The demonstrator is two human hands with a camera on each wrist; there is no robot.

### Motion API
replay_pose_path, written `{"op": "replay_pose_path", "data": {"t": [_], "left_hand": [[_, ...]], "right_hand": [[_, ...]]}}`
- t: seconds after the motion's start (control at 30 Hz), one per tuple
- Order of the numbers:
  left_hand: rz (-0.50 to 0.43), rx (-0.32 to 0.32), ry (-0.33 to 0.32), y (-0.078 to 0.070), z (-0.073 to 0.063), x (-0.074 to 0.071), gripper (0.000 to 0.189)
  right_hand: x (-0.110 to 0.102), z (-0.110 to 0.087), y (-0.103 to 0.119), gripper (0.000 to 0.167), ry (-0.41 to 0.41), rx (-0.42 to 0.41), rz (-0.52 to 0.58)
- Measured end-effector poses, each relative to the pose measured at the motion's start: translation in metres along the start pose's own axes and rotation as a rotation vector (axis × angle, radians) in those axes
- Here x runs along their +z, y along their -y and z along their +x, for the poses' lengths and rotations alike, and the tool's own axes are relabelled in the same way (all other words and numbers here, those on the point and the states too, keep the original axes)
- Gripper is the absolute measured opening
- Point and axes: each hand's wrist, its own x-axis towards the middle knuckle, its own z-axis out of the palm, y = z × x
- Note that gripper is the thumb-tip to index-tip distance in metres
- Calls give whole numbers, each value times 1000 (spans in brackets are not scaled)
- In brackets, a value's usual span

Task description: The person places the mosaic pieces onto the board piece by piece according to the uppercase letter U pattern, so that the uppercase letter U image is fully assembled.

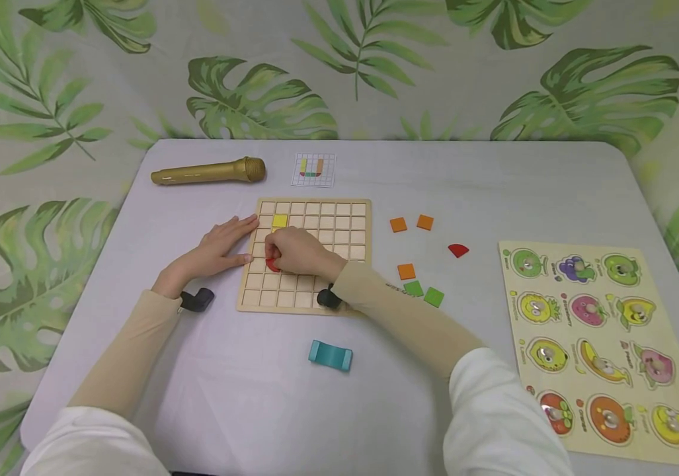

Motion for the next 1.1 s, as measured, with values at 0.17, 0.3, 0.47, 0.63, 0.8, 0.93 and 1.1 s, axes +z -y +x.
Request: {"op": "replay_pose_path", "data": {"t": [0.17,0.3,0.47,0.63,0.8,0.93,1.1], "left_hand": [[-7,4,-8,1,0,0,72],[0,-1,-6,0,0,0,73],[3,-7,-7,0,1,1,73],[6,-4,-13,1,2,1,73],[10,-6,-2,1,2,1,73],[6,-17,10,2,3,1,73],[-3,-26,18,1,3,1,73]], "right_hand": [[0,0,1,4,4,33,-33],[-1,-3,-2,4,-3,34,19],[-8,-10,-9,6,-17,37,199],[-23,-23,-25,8,-47,55,307],[-41,-46,-48,9,-48,119,369],[-56,-72,-70,12,-59,148,400],[-73,-108,-96,17,-69,200,440]]}}
